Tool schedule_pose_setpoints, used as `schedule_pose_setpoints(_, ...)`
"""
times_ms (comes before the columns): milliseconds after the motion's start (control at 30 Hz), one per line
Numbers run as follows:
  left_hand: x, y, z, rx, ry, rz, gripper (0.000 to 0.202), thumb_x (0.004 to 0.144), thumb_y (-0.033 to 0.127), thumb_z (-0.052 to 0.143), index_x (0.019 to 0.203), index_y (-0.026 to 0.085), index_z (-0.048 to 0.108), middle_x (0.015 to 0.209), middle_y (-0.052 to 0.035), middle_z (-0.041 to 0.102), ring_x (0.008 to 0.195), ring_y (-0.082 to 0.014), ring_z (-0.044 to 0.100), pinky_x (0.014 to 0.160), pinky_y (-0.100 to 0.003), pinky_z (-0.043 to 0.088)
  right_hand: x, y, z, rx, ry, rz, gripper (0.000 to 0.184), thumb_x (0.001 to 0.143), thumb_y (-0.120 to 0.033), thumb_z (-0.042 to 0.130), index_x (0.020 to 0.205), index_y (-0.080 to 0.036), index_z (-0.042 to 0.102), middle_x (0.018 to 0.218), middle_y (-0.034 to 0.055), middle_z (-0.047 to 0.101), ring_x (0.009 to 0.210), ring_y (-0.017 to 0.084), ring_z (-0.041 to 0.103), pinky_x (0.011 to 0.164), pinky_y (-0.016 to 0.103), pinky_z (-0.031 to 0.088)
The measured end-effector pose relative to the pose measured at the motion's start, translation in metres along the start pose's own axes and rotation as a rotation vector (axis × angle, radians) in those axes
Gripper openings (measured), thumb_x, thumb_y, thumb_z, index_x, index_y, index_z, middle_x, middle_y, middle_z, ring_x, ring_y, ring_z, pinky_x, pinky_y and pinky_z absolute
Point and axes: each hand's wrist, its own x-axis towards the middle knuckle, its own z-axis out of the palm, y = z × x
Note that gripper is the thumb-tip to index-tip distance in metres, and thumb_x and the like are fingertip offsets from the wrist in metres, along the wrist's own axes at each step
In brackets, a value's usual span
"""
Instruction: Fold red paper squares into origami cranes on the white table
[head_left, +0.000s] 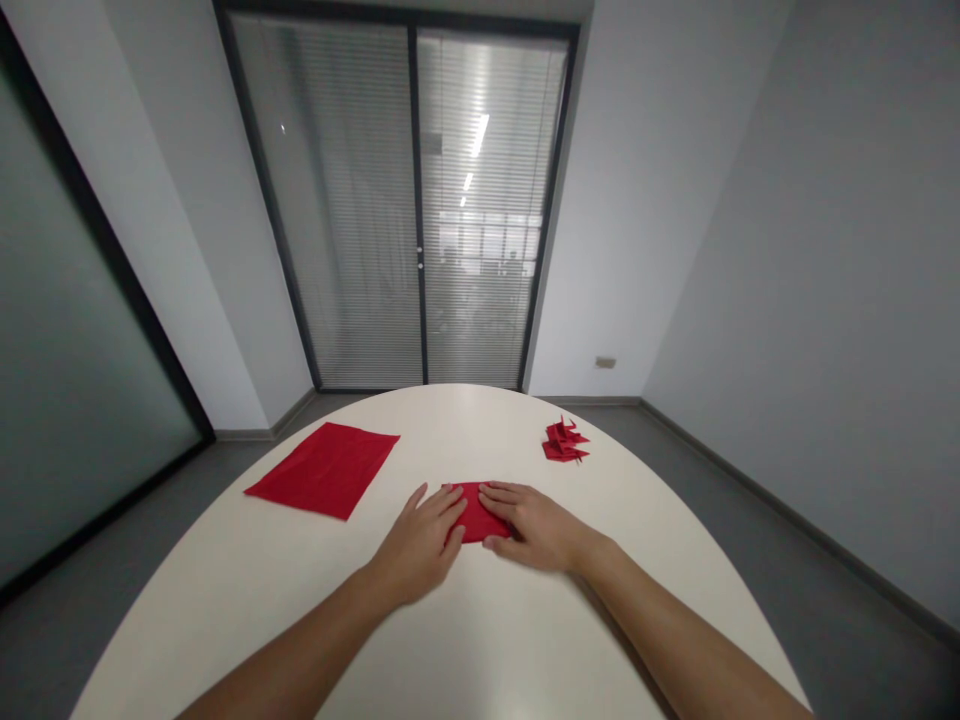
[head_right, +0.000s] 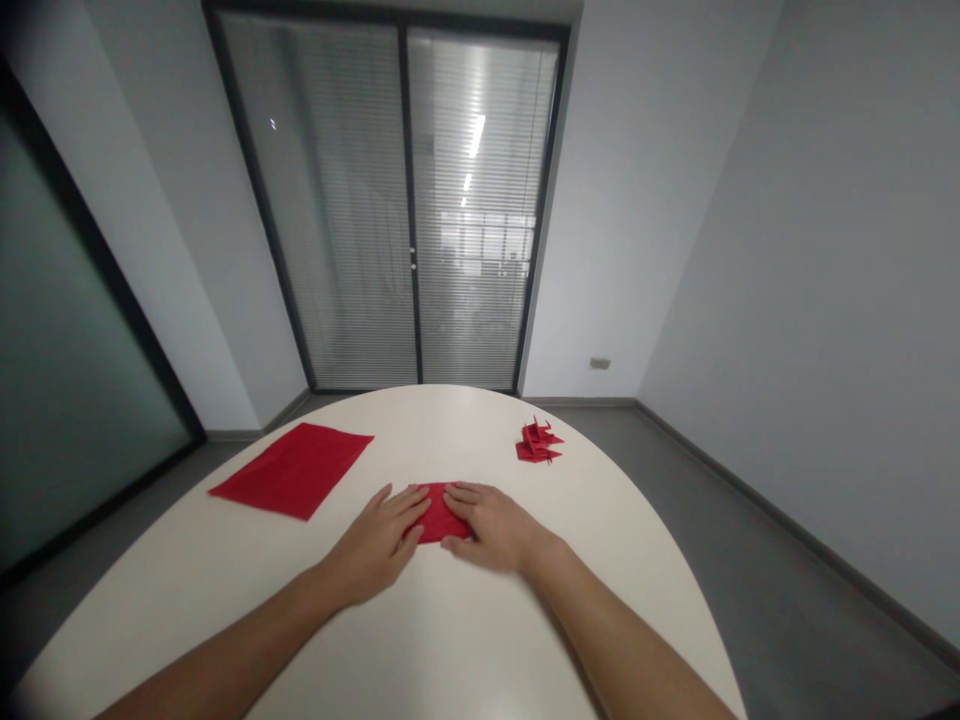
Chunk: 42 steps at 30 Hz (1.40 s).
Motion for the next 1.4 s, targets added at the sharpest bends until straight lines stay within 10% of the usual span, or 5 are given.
schedule_pose_setpoints(1400,0.0,0.005,-0.006,-0.117,0.055,-0.029,0.027,0.099,0.021,0.04,0.114,0.023,0.061,0.122,-0.0083,0.07,0.107,-0.0244,0.066,0.096,-0.039,0.05,-0.003,0.009,-0.005,0.091,0.1,0.042,0.026,0.099,-0.033,0.05,0.098,-0.019,0.072,0.105,0.0099,0.074,0.111,0.025,0.063,0.097,0.037,0.048)
